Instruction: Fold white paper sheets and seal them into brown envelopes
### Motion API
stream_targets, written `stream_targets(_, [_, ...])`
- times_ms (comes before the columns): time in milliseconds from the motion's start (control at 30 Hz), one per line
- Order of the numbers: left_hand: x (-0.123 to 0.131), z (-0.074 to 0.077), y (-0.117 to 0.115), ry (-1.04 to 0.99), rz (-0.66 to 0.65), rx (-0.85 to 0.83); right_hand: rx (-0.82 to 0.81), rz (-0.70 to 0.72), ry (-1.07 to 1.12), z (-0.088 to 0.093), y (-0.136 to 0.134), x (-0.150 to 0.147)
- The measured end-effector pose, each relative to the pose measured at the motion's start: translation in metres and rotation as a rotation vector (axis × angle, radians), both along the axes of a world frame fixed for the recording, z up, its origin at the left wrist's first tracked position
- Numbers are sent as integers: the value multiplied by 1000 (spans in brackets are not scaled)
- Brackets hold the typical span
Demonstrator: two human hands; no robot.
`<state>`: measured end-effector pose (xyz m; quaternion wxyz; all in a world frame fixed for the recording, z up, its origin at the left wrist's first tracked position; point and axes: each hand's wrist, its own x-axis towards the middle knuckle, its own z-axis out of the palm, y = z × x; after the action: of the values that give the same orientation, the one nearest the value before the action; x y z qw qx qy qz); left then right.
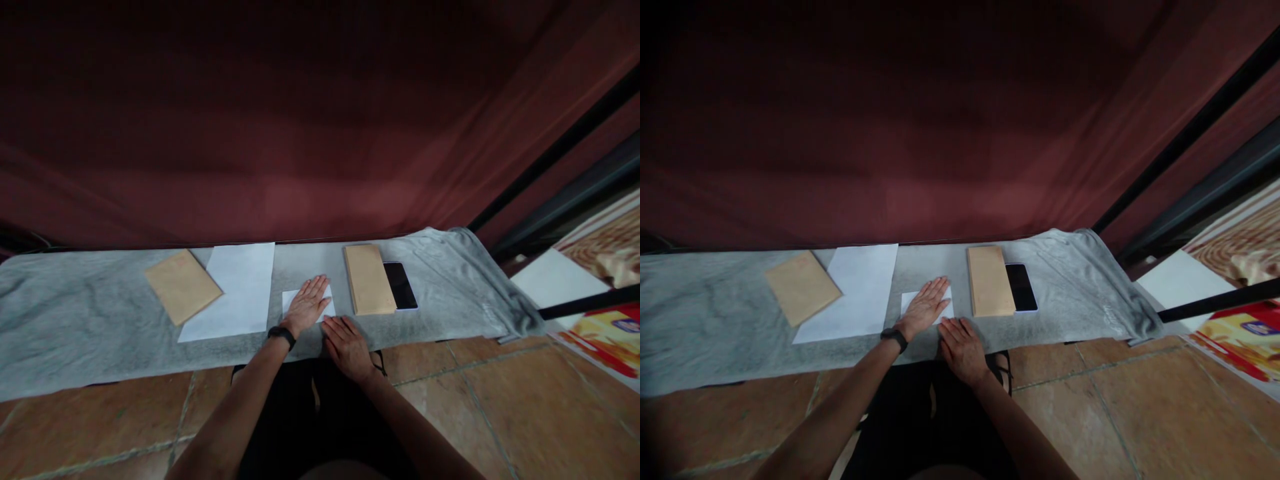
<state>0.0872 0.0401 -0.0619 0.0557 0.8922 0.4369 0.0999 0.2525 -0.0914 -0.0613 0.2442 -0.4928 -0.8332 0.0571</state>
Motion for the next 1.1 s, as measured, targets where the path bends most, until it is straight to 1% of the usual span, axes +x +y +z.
stream_targets(100, [-5, 2, -16, -31, 65, 37, -30, -22, -3, -2, 0, 0])
stream_targets(200, [-20, 0, -42, -44, 65, 44, -52, -32, 9, 0, 0, 0])
stream_targets(267, [-32, -1, -59, -40, 106, 45, -62, -52, 20, 2, 1, -1])
stream_targets(367, [-43, -1, -73, -23, 171, 43, -71, -74, 9, 4, 7, -9])
stream_targets(500, [-45, 1, -73, -8, 190, 19, -79, -46, -65, 0, 27, -23])
stream_targets(600, [-44, 0, -69, -9, 207, 14, -79, -100, -114, -6, 47, -28])
stream_targets(733, [-46, -5, -65, -27, 309, 34, -88, -169, -154, -11, 68, -25])
stream_targets(933, [-49, -10, -66, -47, 427, 44, -155, -245, -185, -9, 78, -24])
stream_targets(1100, [-54, -15, -69, -114, 457, 76, -163, -286, -170, -7, 79, -27])
